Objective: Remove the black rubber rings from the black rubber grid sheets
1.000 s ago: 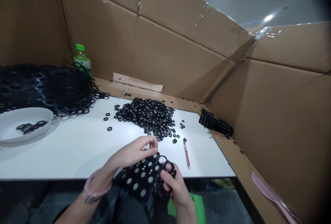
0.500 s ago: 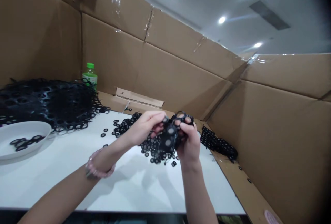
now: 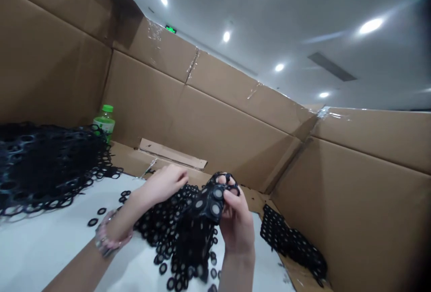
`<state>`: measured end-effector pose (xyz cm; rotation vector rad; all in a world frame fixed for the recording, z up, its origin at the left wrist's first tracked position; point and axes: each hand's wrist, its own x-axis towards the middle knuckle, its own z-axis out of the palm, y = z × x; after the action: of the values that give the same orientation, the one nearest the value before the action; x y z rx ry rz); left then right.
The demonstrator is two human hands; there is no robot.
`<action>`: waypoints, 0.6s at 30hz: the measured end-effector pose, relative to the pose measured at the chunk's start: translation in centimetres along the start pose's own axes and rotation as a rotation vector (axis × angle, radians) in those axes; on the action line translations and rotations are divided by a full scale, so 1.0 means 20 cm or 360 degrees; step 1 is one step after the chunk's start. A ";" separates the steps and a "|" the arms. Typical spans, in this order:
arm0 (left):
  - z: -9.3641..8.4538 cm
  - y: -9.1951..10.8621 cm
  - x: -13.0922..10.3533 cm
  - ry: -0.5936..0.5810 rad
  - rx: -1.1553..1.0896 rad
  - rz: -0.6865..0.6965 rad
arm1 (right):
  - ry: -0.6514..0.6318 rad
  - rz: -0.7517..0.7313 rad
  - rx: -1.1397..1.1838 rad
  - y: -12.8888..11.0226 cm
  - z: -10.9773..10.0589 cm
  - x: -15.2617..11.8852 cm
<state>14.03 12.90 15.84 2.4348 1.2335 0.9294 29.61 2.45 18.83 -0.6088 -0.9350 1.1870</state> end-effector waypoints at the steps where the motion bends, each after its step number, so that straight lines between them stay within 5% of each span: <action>1: 0.06 -0.01 0.02 -0.0130 0.0083 -0.0028 | -0.0029 0.0020 -0.0069 -0.01 -0.02 0.00; 6: 0.24 -0.08 0.07 -0.0419 0.0307 -0.0125 | -0.0025 -0.0049 -0.0290 -0.03 -0.13 0.02; 12: 0.25 -0.09 0.09 -0.0398 0.0379 -0.0138 | -0.0048 -0.0064 -0.0461 -0.01 -0.09 0.00; 14: 0.20 -0.07 0.09 -0.0236 0.0296 -0.0092 | -0.0148 -0.0051 -0.0487 0.00 -0.07 -0.01; 18: 0.00 0.06 -0.01 0.0527 -0.0201 0.0194 | -0.0169 -0.0150 -0.0572 0.00 -0.04 -0.02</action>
<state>14.61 12.09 16.37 2.3427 1.0917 1.4465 30.22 2.06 18.38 -0.7831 -1.2683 0.9805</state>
